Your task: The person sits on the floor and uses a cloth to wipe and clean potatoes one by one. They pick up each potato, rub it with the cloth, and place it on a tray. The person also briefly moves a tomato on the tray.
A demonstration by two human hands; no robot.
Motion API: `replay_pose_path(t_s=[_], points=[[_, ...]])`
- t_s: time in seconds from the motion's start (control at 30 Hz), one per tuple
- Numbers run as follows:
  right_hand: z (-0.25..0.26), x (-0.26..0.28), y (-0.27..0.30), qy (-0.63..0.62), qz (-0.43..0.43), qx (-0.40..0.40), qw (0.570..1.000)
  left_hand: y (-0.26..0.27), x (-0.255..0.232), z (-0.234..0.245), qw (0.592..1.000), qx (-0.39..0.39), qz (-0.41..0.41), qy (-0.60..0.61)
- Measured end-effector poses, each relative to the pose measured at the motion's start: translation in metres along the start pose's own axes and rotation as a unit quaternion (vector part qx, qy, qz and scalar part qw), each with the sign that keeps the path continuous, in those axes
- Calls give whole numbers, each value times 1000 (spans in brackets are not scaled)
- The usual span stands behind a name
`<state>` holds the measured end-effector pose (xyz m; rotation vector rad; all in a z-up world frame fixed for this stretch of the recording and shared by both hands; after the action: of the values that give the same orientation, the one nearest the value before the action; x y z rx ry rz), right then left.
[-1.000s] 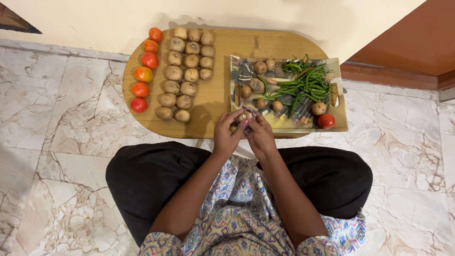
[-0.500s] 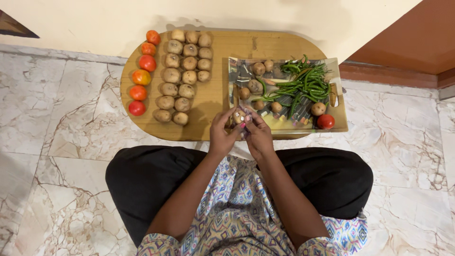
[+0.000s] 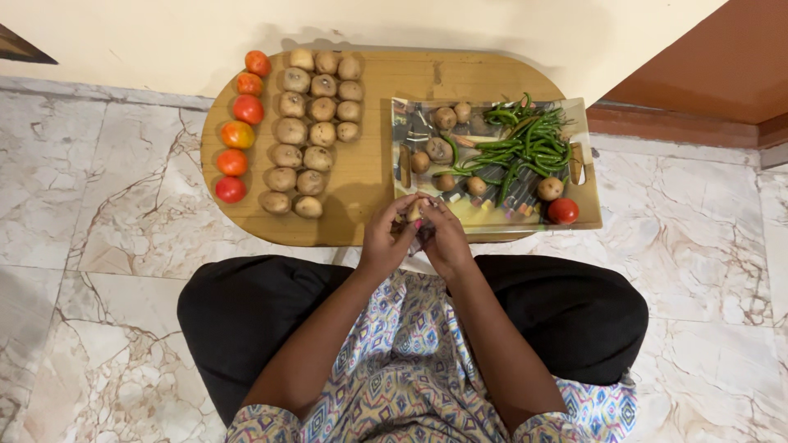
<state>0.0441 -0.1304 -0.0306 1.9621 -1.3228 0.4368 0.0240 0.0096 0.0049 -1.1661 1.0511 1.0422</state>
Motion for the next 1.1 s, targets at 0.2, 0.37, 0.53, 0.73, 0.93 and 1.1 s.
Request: replay_pose_path(t_s=[0.2, 0.37, 0.53, 0.73, 0.93, 1.1], points=[[-3, -5, -3, 10, 12, 25, 1000, -5, 11, 3, 996, -30, 81, 31], [-5, -5, -2, 32, 26, 12, 999, -4, 2, 4, 996, -62, -26, -60], [-6, -3, -3, 11, 17, -10, 1000, -4, 3, 4, 994, -70, 22, -75], [-5, -3, -1, 44, 20, -8, 999, -5, 6, 6, 995, -62, 22, -74], [-4, -6, -1, 79, 41, 3, 996, -4, 2, 4, 985, -67, -41, -155], [-7, -4, 1, 103, 60, -25, 993, -4, 2, 3, 984, -38, -40, -169]])
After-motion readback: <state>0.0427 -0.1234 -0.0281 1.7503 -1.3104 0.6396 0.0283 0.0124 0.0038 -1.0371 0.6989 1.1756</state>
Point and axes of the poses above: each hand's wrist, its own y-axis away from the middle knuckle, its own z-axis out of the back of the hand, x = y × z, the point moved 2 cm from there along -y, towards the middle knuckle, and after that the axes turned 4 degrees about x, right-handed, at the moved point
